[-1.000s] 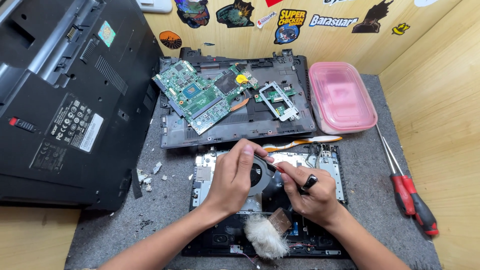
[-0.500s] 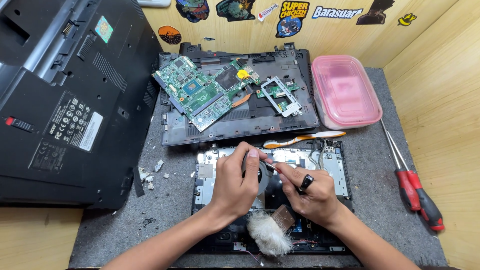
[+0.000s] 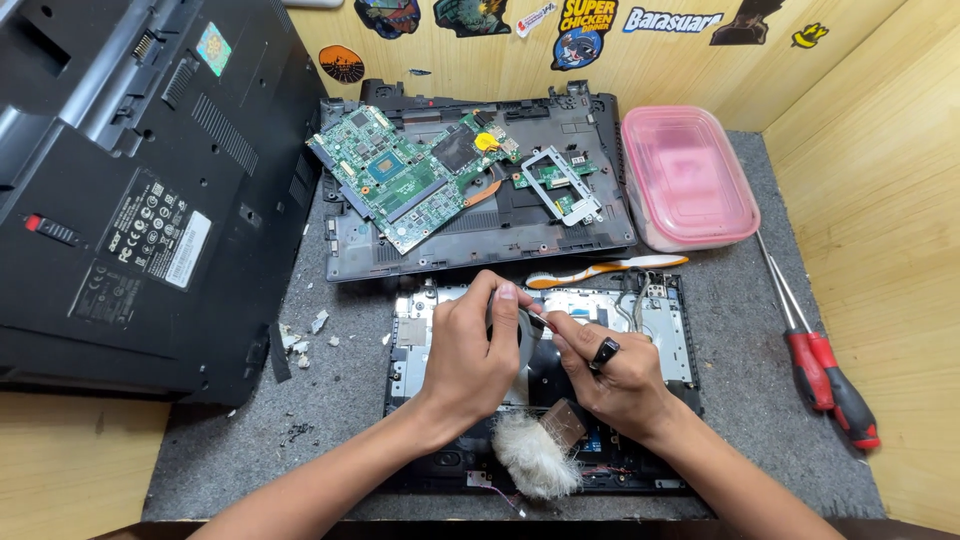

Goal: Servicing and cleaning a laptop cooling fan during a laptop repair.

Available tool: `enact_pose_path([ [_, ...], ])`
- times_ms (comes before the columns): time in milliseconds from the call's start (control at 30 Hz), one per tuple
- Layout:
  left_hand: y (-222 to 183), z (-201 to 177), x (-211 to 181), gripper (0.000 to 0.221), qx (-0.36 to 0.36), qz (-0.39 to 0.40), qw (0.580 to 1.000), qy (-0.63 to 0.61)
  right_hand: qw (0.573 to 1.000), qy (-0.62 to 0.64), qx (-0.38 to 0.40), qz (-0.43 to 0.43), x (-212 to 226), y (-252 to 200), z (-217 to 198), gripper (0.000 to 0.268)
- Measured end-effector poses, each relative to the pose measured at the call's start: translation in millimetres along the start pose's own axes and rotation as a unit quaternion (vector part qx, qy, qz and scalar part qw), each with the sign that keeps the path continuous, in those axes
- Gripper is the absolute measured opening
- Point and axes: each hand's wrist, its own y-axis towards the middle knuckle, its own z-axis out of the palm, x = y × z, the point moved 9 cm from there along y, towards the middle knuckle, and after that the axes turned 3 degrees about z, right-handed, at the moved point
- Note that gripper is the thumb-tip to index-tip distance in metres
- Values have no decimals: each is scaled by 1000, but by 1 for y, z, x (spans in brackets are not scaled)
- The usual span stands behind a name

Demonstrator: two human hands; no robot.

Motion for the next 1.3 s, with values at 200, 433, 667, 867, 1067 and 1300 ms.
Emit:
enact_pose_path([
  [200,0,0,-9,37,6,7,1000,12,1000,6,-22,-4,4,0,-3,24],
  [433,12,2,4,36,34,25,999,32,998,17,-20,61,-4,6,-8,23],
  [667,20,10,31,30,137,-40,981,127,995,-78,-2,66,-16,2,-25,23],
  [867,14,16,24,29,188,26,922,337,991,-102,28,80,-3,8,-25,23],
  [1067,-9,15,28,36,196,90,859,464,971,-222,75,47,9,-14,-9,24],
  [1300,-58,7,10,98,183,153,808,539,952,-261,144,66,6,-44,-1,29],
])
